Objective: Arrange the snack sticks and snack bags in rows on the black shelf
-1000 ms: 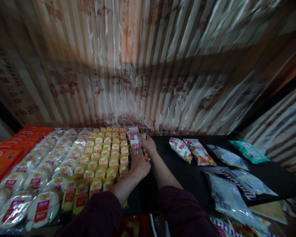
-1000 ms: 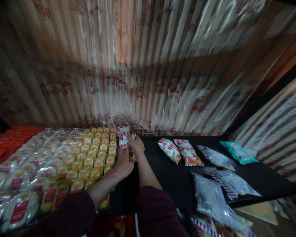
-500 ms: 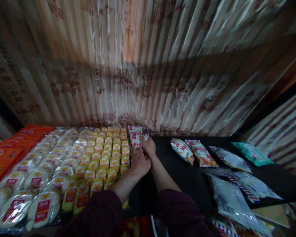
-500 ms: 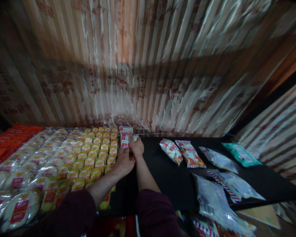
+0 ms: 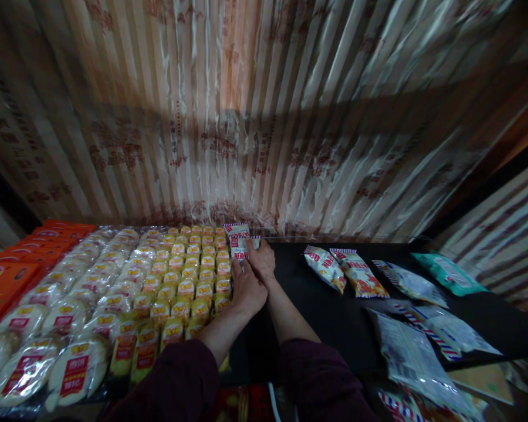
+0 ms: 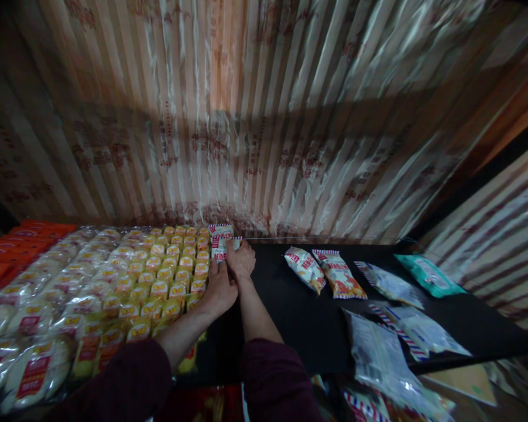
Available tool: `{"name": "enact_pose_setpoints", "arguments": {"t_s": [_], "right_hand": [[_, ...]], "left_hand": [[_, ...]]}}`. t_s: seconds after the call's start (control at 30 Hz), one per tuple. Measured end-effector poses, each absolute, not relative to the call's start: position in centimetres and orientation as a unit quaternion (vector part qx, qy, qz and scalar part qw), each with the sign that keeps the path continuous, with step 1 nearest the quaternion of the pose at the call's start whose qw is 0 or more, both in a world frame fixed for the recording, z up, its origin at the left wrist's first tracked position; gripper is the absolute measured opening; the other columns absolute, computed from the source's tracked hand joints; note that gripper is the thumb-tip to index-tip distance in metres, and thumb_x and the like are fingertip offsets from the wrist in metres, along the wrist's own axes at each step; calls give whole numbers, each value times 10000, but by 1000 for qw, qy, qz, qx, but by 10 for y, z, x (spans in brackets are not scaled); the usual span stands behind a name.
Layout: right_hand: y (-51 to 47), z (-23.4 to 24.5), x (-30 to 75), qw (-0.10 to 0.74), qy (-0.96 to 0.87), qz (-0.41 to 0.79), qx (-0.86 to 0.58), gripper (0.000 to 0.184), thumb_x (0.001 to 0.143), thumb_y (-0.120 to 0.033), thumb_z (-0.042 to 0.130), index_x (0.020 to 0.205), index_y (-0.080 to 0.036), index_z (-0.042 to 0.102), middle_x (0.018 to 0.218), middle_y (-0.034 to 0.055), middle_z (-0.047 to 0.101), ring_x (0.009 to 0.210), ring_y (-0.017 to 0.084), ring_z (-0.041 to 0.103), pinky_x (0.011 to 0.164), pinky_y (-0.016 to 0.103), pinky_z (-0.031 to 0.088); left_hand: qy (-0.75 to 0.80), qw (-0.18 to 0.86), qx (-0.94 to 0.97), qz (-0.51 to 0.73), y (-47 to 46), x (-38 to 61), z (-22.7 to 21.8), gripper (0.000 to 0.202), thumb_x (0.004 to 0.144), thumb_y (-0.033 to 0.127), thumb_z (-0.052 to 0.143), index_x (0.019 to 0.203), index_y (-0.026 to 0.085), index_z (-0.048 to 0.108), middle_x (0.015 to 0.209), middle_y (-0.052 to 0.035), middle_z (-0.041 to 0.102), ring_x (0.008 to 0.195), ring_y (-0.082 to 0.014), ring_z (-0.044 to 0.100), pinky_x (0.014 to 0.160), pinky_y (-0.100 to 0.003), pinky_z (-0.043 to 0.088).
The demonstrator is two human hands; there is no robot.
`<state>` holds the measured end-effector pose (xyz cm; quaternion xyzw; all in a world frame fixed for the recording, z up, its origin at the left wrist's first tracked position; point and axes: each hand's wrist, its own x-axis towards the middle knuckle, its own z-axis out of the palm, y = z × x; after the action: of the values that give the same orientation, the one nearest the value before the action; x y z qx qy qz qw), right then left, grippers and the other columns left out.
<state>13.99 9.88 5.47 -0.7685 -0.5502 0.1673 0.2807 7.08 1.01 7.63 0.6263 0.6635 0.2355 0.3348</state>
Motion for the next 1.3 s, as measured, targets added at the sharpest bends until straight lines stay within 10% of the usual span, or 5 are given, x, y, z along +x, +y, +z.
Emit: {"name": "enact_pose_setpoints", "arguments": {"t_s": [0.57, 0.77, 1.13, 1.3], "right_hand": [[83, 48, 155, 344, -553, 213, -729, 633, 866, -545, 376, 1351, -140, 416, 1311, 141, 543, 1208, 241, 512, 1011, 342, 377], [49, 46, 164, 373, -537, 192, -732, 582, 886, -439, 338, 1326, -75, 447, 1331, 158, 522, 1250, 245, 472, 1061, 335, 334], [-62, 23, 163, 397, -517, 208, -729, 377, 820, -260, 395, 1100, -136, 616, 1176, 118, 634, 1102, 202, 585, 1004, 320, 414], [-119, 16, 139, 425, -554, 206, -686, 354, 837, -252, 350, 1002, -168, 651, 1085, 95, 665, 1032, 176, 608, 969, 308, 433]], "left_hand": [[667, 335, 627, 224, 5, 76, 77, 694, 806, 188, 427, 1405, -78, 200, 1527, -264, 66, 1421, -322, 9, 1164, -370, 70], [657, 326, 632, 250, -9, 81, 71, 691, 748, 159, 451, 1411, 45, 294, 1551, -148, 144, 1428, -297, 7, 1169, -388, 72], [584, 402, 672, 215, -107, 73, 68, 442, 755, 107, 414, 1169, 77, 563, 1218, -158, 607, 1166, -219, 540, 1018, -282, 385], [548, 418, 668, 280, -155, 44, 42, 536, 701, 40, 417, 1216, 140, 527, 1301, -97, 566, 1213, -167, 505, 1069, -281, 342]]}}
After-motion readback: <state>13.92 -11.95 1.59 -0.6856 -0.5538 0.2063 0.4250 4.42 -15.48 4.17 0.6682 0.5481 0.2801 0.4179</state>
